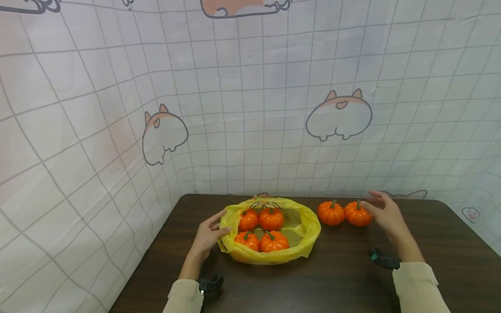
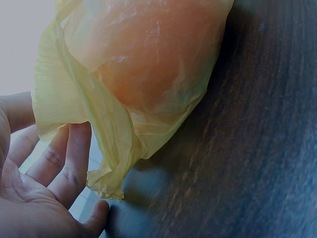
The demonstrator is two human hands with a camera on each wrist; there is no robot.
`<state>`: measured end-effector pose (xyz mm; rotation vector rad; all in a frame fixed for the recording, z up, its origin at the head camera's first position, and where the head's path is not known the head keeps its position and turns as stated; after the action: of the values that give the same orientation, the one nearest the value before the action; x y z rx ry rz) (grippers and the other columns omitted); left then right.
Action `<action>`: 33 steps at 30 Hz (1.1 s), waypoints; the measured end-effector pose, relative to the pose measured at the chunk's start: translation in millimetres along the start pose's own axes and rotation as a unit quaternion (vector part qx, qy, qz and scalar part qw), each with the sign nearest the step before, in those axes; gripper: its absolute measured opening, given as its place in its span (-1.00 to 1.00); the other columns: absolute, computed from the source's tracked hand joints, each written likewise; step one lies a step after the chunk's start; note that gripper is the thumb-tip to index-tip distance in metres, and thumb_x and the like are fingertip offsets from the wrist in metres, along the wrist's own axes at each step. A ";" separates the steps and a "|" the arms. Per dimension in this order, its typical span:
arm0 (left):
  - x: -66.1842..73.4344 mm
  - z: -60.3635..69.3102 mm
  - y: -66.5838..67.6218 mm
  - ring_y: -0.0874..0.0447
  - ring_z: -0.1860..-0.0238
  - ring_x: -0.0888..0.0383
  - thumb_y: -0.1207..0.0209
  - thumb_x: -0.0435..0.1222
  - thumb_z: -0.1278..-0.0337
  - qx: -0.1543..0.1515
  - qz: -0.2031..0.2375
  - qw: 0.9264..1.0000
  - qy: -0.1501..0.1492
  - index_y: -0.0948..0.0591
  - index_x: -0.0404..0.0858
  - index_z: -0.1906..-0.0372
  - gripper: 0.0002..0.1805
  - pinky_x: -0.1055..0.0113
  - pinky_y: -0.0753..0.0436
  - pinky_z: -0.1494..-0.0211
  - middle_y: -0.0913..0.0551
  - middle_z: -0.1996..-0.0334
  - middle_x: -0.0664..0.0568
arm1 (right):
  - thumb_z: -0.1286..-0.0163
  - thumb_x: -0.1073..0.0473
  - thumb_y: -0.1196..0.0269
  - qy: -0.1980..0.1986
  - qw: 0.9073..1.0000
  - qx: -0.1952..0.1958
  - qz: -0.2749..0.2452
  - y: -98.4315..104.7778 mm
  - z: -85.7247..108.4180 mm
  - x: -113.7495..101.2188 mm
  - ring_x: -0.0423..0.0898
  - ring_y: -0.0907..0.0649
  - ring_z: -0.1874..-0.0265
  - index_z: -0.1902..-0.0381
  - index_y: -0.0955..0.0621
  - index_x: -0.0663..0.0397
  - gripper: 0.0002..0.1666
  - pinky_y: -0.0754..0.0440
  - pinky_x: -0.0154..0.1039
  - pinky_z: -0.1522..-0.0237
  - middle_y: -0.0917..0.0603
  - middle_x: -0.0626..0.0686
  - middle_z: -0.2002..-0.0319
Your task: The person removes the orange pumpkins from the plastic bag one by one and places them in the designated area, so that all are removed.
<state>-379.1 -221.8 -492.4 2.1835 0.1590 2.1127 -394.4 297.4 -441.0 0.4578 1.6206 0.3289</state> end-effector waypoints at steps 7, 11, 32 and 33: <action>-1.4 -0.5 -0.2 -0.76 0.08 0.06 -0.32 -0.40 -0.26 0.000 -0.002 1.000 0.000 -0.48 -0.04 -0.47 -0.32 0.15 -0.77 0.06 -0.74 -0.05 -0.23 | -0.56 -0.22 -0.11 0.068 0.998 0.008 0.016 -11.4 10.6 -41.9 0.28 -0.51 -0.26 -0.55 -0.26 0.19 -0.16 -0.66 -0.06 -0.09 -0.45 0.37 -0.33; -1.0 -0.5 -0.3 -0.76 0.07 0.07 -0.33 -0.40 -0.26 -0.002 0.000 1.000 0.001 -0.48 -0.02 -0.47 -0.32 0.16 -0.77 0.05 -0.73 -0.07 -0.23 | -0.58 -0.17 -0.12 0.093 0.995 -0.008 0.023 -24.5 16.2 -63.3 0.23 -0.55 -0.20 -0.50 -0.34 0.15 -0.26 -0.60 -0.12 -0.07 -0.51 0.33 -0.27; -2.5 -0.4 0.8 -0.78 0.14 0.08 -0.32 -0.39 -0.27 -0.014 0.001 1.000 -0.004 -0.45 0.01 -0.49 -0.30 0.20 -0.76 0.11 -0.77 0.02 -0.19 | -0.44 0.04 -0.35 0.178 0.971 -0.160 -0.019 -140.9 39.2 -100.6 0.06 -0.64 -0.07 -0.31 -0.51 0.04 -0.45 -0.65 -0.06 -0.09 -0.61 0.23 -0.14; -2.7 -0.4 0.9 -0.78 0.14 0.08 -0.32 -0.39 -0.27 -0.015 0.001 1.000 -0.004 -0.45 0.01 -0.49 -0.30 0.20 -0.76 0.11 -0.77 0.02 -0.19 | -0.43 0.04 -0.36 0.179 0.970 -0.163 -0.016 -145.7 40.7 -100.6 0.05 -0.64 -0.07 -0.30 -0.52 0.04 -0.46 -0.64 -0.04 -0.11 -0.61 0.22 -0.14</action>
<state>-379.5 -223.0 -494.9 2.1764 0.1240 2.0942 -362.0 119.3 -425.7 0.1232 1.8767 0.6709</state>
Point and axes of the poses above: each hand's wrist, its own z-axis away from the middle knuckle, its own y-axis out of the back of the hand, x = y × z, the point moved 4 cm from there along -z, towards the middle knuckle
